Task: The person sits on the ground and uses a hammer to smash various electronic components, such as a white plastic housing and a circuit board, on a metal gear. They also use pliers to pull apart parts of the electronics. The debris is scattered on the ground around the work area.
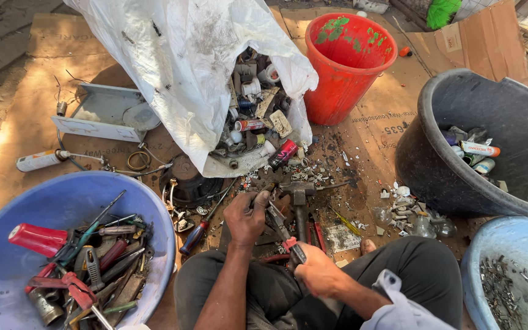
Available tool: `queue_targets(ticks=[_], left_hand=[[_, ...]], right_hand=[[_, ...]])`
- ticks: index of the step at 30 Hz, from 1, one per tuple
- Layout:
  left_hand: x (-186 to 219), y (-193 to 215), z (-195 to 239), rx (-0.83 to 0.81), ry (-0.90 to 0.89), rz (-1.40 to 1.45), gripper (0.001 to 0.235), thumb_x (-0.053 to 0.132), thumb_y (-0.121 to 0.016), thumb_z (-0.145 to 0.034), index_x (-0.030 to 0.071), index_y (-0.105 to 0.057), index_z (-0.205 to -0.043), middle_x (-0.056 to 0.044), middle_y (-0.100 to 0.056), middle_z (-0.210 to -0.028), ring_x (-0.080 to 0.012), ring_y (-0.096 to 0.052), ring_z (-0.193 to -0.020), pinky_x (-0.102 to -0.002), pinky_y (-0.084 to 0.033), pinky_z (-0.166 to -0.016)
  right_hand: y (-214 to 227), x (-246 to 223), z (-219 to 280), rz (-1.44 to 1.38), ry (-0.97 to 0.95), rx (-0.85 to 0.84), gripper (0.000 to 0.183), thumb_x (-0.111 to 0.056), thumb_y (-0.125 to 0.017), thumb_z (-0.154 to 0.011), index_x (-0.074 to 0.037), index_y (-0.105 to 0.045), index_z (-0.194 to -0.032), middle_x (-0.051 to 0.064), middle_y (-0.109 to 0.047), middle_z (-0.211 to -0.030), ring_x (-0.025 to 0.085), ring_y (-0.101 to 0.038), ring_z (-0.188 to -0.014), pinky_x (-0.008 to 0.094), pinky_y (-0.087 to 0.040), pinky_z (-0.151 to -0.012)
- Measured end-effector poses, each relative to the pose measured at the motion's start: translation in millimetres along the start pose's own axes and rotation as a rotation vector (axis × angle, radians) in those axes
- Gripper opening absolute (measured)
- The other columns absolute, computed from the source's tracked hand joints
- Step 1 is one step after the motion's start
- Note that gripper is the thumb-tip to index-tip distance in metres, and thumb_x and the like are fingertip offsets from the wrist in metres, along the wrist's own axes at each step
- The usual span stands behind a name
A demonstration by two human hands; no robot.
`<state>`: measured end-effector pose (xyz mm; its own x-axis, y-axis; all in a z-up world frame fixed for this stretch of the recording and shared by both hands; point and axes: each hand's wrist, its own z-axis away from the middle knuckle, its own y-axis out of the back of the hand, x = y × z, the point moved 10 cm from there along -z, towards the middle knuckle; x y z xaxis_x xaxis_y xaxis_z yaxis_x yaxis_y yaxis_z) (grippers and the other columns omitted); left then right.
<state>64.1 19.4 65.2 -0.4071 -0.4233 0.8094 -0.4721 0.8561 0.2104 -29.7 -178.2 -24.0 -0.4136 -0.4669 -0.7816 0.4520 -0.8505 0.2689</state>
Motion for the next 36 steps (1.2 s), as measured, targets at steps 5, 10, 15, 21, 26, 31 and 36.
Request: queue_targets(ticks=[5,10,15,21,26,31,36], left_hand=[[-6,5,-3,-0.122,0.089,-0.106,0.036,0.035,-0.068,-0.098,0.0,-0.071,-0.089,-0.017,-0.07,-0.075,-0.0316,-0.068,-0.063,-0.043,-0.052,-0.059],[-24,-11,4,-0.344,0.237,-0.091,0.045,0.043,-0.063,-0.095,0.0,-0.068,-0.11,-0.022,-0.072,-0.082,-0.0359,-0.068,-0.065,-0.049,-0.051,-0.062],[-69,-36,20,-0.261,0.61,0.08,0.044,0.043,-0.065,-0.098,0.0,-0.068,-0.105,-0.017,-0.073,-0.08,-0.0268,-0.066,-0.074,-0.042,-0.053,-0.07],[-87,-35,28,-0.101,0.687,0.12,0.045,0.043,-0.068,-0.094,0.001,-0.067,-0.109,-0.012,-0.074,-0.089,-0.0201,-0.067,-0.08,-0.036,-0.053,-0.077],[-95,-29,30,-0.059,0.737,0.093,0.043,0.039,-0.069,-0.096,-0.002,-0.066,-0.108,-0.007,-0.07,-0.084,-0.017,-0.063,-0.074,-0.035,-0.051,-0.072],[-140,-42,59,0.029,1.136,0.511,0.035,0.031,-0.064,-0.097,-0.004,-0.067,-0.098,-0.005,-0.064,-0.071,-0.0162,-0.054,-0.058,-0.039,-0.046,-0.055],[-156,-36,50,0.073,0.949,0.464,0.032,0.028,-0.065,-0.101,-0.004,-0.068,-0.097,-0.004,-0.064,-0.079,-0.0116,-0.052,-0.067,-0.031,-0.044,-0.06]], right_hand=[[19,-81,40,0.514,0.79,0.488,0.049,0.003,-0.052,-0.07,-0.006,-0.062,-0.118,0.021,-0.067,-0.106,0.041,-0.066,-0.099,0.05,-0.054,-0.085],[45,-61,9,0.75,0.433,0.35,0.042,-0.007,-0.067,-0.079,-0.014,-0.064,-0.12,0.019,-0.062,-0.113,0.043,-0.063,-0.098,0.052,-0.052,-0.081],[54,-57,4,0.853,0.433,0.403,0.042,-0.006,-0.068,-0.079,-0.014,-0.063,-0.119,0.018,-0.058,-0.1,0.041,-0.061,-0.095,0.051,-0.051,-0.081],[41,-36,-12,0.841,0.486,0.469,0.045,-0.002,-0.07,-0.065,-0.006,-0.058,-0.108,0.02,-0.055,-0.101,0.041,-0.059,-0.095,0.051,-0.051,-0.081],[36,-35,-20,0.833,0.647,0.512,0.041,0.001,-0.068,-0.066,-0.003,-0.059,-0.106,0.019,-0.055,-0.099,0.041,-0.059,-0.093,0.051,-0.051,-0.08],[27,-39,-20,0.925,0.742,0.54,0.033,0.003,-0.066,-0.067,-0.002,-0.058,-0.098,0.021,-0.054,-0.098,0.039,-0.06,-0.088,0.05,-0.051,-0.077],[29,-51,-24,0.87,0.745,0.531,0.03,0.002,-0.067,-0.071,-0.005,-0.061,-0.1,0.019,-0.056,-0.097,0.041,-0.06,-0.089,0.05,-0.052,-0.078]])
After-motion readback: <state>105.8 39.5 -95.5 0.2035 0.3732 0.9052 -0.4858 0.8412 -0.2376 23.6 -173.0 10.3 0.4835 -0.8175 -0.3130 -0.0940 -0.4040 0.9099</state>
